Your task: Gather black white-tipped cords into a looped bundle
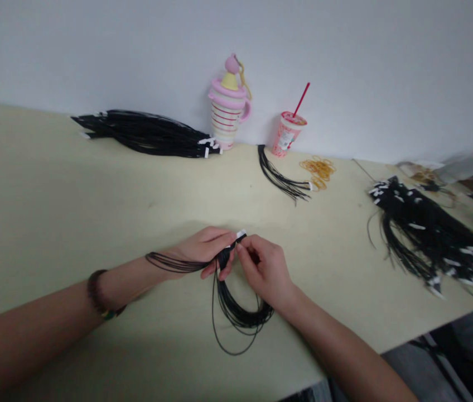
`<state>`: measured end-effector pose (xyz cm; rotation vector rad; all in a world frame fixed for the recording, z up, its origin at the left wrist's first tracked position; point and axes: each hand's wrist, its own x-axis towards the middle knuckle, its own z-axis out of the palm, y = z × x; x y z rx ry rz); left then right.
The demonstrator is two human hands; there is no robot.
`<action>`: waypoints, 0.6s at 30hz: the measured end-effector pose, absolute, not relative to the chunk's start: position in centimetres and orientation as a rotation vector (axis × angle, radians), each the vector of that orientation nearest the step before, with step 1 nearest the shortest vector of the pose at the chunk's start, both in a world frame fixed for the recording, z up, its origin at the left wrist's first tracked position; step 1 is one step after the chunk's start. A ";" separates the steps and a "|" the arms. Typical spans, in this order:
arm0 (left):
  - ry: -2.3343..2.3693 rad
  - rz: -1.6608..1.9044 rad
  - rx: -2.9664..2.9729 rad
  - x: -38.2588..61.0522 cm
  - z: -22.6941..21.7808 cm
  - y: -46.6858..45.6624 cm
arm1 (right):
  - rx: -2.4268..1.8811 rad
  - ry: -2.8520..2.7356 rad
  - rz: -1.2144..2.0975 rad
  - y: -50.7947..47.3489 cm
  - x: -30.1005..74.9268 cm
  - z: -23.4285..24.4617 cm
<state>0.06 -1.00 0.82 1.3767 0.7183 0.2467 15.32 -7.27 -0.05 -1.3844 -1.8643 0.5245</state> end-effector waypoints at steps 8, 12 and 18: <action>0.871 0.524 1.234 0.4 0.9 -1.3 | -1.452 -1.815 0.614 -6.8 15.9 0.3; 0.883 0.579 1.140 0.3 0.4 -0.9 | -1.456 -1.806 0.634 -6.9 16.1 0.5; 0.907 0.513 1.283 -0.5 1.8 -0.2 | -1.468 -1.809 0.669 -6.7 17.4 0.7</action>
